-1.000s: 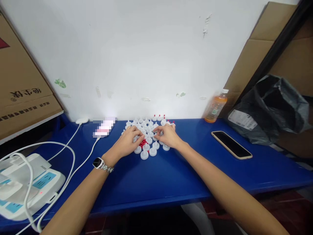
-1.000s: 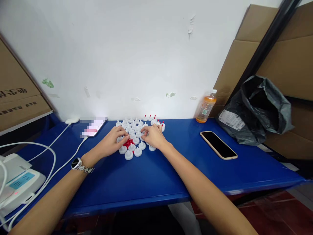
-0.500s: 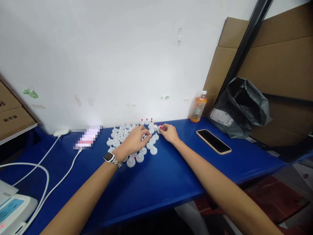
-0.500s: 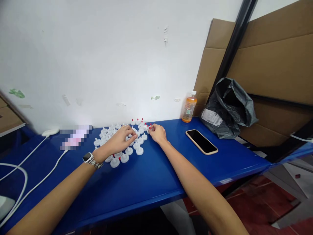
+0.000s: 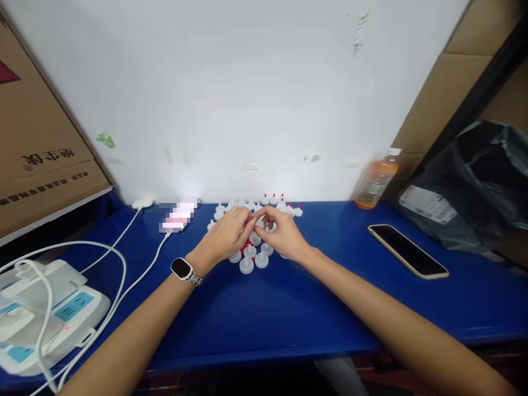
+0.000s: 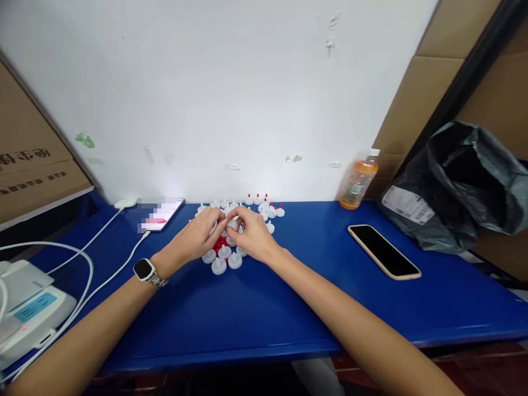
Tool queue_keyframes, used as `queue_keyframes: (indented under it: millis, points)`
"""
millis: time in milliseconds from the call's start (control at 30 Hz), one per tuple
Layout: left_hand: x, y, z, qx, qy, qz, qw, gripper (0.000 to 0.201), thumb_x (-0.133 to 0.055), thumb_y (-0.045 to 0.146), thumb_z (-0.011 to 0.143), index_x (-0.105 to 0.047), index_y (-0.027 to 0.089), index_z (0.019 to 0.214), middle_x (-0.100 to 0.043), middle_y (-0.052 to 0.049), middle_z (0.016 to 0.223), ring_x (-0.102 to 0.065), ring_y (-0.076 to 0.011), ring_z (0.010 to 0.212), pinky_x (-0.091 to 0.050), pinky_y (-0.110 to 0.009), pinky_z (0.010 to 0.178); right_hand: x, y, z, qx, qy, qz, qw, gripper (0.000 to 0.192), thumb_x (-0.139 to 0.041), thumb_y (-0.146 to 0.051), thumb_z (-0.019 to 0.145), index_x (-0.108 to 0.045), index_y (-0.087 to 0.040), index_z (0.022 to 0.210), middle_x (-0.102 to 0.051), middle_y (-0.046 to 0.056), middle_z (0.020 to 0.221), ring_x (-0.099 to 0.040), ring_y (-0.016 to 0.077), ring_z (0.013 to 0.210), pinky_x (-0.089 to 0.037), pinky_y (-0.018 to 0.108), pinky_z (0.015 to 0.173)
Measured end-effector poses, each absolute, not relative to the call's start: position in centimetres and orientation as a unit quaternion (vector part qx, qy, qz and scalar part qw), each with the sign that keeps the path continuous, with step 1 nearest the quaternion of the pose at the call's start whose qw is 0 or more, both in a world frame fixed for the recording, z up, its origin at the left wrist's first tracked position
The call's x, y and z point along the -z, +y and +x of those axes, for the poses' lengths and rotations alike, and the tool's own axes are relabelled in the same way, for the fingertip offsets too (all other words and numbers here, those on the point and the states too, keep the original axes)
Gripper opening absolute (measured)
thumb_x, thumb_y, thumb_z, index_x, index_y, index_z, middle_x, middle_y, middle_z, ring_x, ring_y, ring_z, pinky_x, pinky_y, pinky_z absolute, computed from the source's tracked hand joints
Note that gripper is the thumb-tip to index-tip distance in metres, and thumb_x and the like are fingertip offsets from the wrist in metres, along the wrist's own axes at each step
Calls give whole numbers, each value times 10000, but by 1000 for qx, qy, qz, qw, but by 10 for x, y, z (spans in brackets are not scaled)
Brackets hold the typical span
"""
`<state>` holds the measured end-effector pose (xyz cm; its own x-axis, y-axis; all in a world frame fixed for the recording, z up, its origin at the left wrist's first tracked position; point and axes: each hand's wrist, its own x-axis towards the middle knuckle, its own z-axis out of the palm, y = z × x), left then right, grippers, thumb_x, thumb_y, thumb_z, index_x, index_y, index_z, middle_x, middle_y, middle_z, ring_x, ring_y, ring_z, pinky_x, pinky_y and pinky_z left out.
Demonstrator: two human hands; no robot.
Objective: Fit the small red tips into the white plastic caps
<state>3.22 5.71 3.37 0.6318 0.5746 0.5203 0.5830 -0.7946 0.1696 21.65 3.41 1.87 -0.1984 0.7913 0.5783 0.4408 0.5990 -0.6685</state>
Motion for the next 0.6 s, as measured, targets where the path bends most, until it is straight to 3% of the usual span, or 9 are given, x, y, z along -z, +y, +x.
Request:
queue_keyframes:
  millis: [133,300,433,500,600]
  points:
    - [-25,59,23,280,-290,-914,42,306,-282,284,1058,-459,206,821,-525,-40,790,-481,-210,786,-406,-356,722,-25,28,206,-171,-761,-399,482,143,-611,-188,838,-570,-208,974,-589,-25,785,-523,123,645,-443,265,628]
    - [-16,56,32,398,-366,-837,-87,342,-297,330,1063,-488,203,810,-516,-7,727,-498,-166,695,-378,-318,656,-25,32,203,-8,-819,-356,449,207,-496,-137,917,-574,-195,1100,-572,82,1034,-581,183,831,-484,320,730]
    - [-23,53,24,481,-440,-739,-172,455,-261,424,1057,-423,209,690,-466,10,626,-446,-149,600,-349,-307,588,-23,39,217,31,-790,-421,445,256,-493,-141,916,-611,-204,1135,-579,102,1096,-600,216,890,-497,359,785]
    - [-27,53,15,449,-441,-761,-156,475,-277,445,1052,-427,207,670,-478,3,644,-466,-161,648,-366,-315,625,-24,40,229,5,-760,-446,473,174,-535,-189,913,-642,-214,1047,-619,86,1078,-617,215,899,-499,358,811]
    - [-25,53,5,324,-388,-857,-96,372,-382,420,1026,-581,208,795,-604,-33,855,-515,-209,862,-414,-370,799,-26,39,243,-84,-744,-457,481,119,-581,-279,912,-668,-220,968,-700,50,998,-649,217,939,-493,354,865]
